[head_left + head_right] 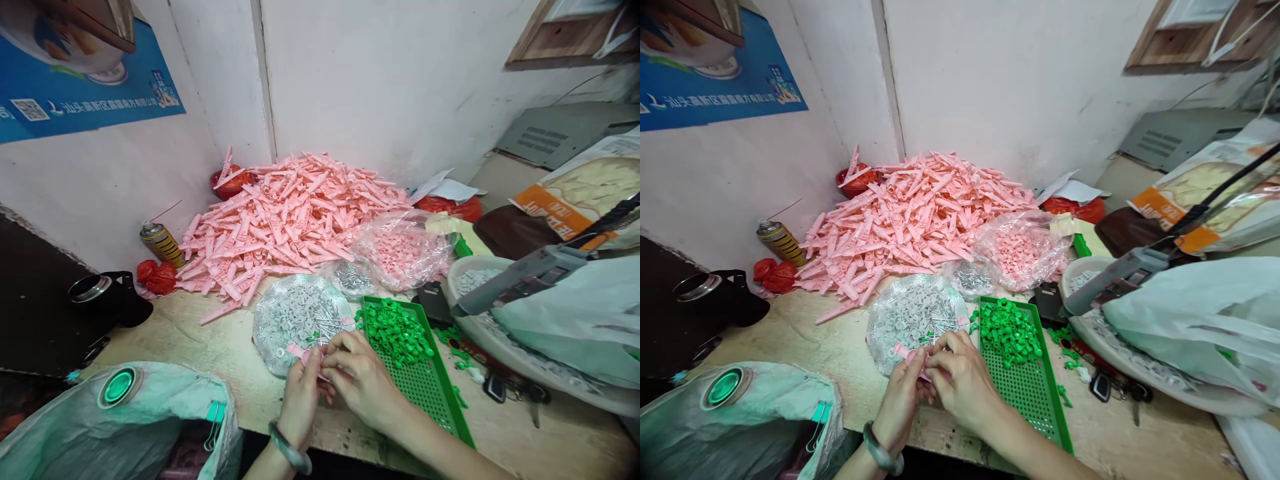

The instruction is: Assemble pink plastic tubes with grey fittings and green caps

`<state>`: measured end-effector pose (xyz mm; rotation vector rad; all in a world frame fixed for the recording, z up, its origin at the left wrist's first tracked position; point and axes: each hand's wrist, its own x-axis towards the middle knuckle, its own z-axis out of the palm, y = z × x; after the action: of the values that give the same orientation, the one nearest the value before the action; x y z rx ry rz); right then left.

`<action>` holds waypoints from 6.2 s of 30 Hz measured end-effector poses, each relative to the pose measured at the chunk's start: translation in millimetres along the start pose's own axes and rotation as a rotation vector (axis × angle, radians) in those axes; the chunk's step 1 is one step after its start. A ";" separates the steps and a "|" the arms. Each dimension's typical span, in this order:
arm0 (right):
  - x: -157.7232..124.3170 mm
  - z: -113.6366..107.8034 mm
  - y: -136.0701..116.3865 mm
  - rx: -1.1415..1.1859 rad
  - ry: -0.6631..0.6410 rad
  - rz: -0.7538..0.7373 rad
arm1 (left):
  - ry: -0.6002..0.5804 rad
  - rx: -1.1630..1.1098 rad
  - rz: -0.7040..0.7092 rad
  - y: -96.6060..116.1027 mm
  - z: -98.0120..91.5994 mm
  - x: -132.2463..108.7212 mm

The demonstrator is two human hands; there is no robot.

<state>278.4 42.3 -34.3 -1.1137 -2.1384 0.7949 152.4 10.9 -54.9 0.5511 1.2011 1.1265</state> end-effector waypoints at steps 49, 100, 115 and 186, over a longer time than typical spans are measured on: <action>39.2 3.9 4.7 0.251 -0.281 0.110 | 0.157 0.016 0.123 -3.9 -22.7 11.3; 42.6 3.4 17.5 0.109 -0.072 0.133 | -0.186 -0.117 -0.097 20.7 -14.7 -3.2; 147.3 -47.4 65.1 -0.607 0.127 0.277 | 0.063 -0.274 -0.184 22.0 -30.3 -0.3; 48.4 -78.2 78.5 -0.473 0.131 0.476 | 0.065 -0.521 0.038 33.6 20.8 4.8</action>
<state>351.4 138.5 -30.2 -1.9108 -2.0243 0.3911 158.4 32.7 -22.2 0.1394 0.9017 1.4340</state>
